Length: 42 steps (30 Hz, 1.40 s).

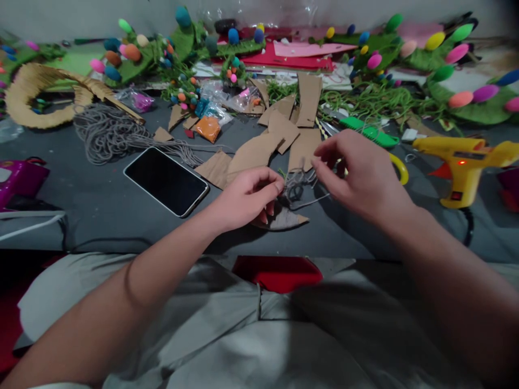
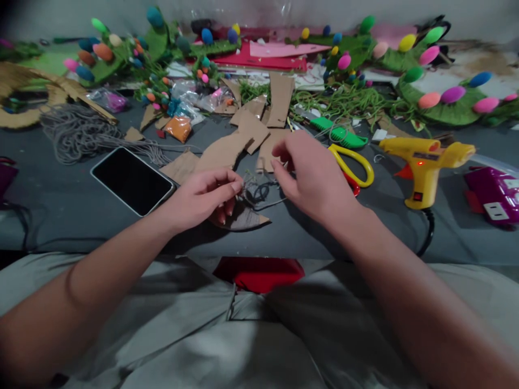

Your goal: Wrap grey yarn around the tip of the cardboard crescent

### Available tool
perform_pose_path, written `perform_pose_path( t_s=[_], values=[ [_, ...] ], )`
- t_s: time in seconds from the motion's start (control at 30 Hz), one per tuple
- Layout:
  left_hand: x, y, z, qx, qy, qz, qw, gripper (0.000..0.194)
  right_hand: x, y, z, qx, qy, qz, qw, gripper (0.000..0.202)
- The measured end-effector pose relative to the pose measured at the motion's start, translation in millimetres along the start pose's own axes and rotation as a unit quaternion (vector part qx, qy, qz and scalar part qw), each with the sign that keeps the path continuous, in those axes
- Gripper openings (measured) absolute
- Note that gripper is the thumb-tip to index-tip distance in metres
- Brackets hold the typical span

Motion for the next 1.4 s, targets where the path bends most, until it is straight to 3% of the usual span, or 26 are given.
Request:
perform_pose_path(
  t_s=[0.1,0.27,0.43,0.57,0.73,0.87,0.93,1.1,1.23,1.3,1.4],
  values=[
    [0,1.2,1,0.013,-0.001,0.005,1.0,0.012,3,4,1,-0.086,-0.032,-0.025,0.995,0.008],
    [-1,1.7,2,0.022,0.003,0.006,1.0,0.012,8,-3,13,-0.151,-0.01,0.075,0.986,0.01],
    [-2,0.9,2,0.017,0.004,0.007,1.0,0.011,8,-15,14,-0.162,-0.031,0.107,0.98,0.012],
    [-2,1.2,1,0.021,0.017,0.003,1.0,0.011,6,-14,8,-0.15,-0.054,0.07,0.985,0.009],
    [0,2.7,1,0.029,0.029,-0.001,0.999,0.012,2,-5,-2,0.0,-0.023,0.026,0.999,0.007],
    [1,3.8,0,0.043,0.041,0.0,0.998,0.012,-1,6,-12,0.01,-0.03,-0.026,0.999,0.008],
    [1,4.0,-1,0.044,0.043,-0.001,0.998,0.012,-2,10,-17,0.004,-0.059,-0.043,0.997,0.009],
    [1,2.9,-3,0.06,0.042,-0.003,0.997,0.013,-8,14,-39,-0.05,-0.211,-0.059,0.974,0.005],
    [0,3.1,-3,0.07,0.031,0.001,0.997,0.013,-11,11,-51,-0.226,-0.293,-0.115,0.922,0.023],
    [0,3.7,-2,0.069,0.032,0.003,0.997,0.012,-12,10,-50,-0.294,-0.281,-0.112,0.907,0.03],
    [-1,4.4,0,0.068,0.038,0.005,0.997,0.011,-11,12,-32,-0.258,-0.164,-0.052,0.951,0.022]
  ],
)
Point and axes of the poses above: each hand's wrist, its own x-axis away from the middle knuckle, its own y-axis out of the back of the hand, z = x × y, the point moved 4 cm from there along -x, towards the middle knuckle, and after that the axes turned 1 degree about -z, right-handed, at the moved point
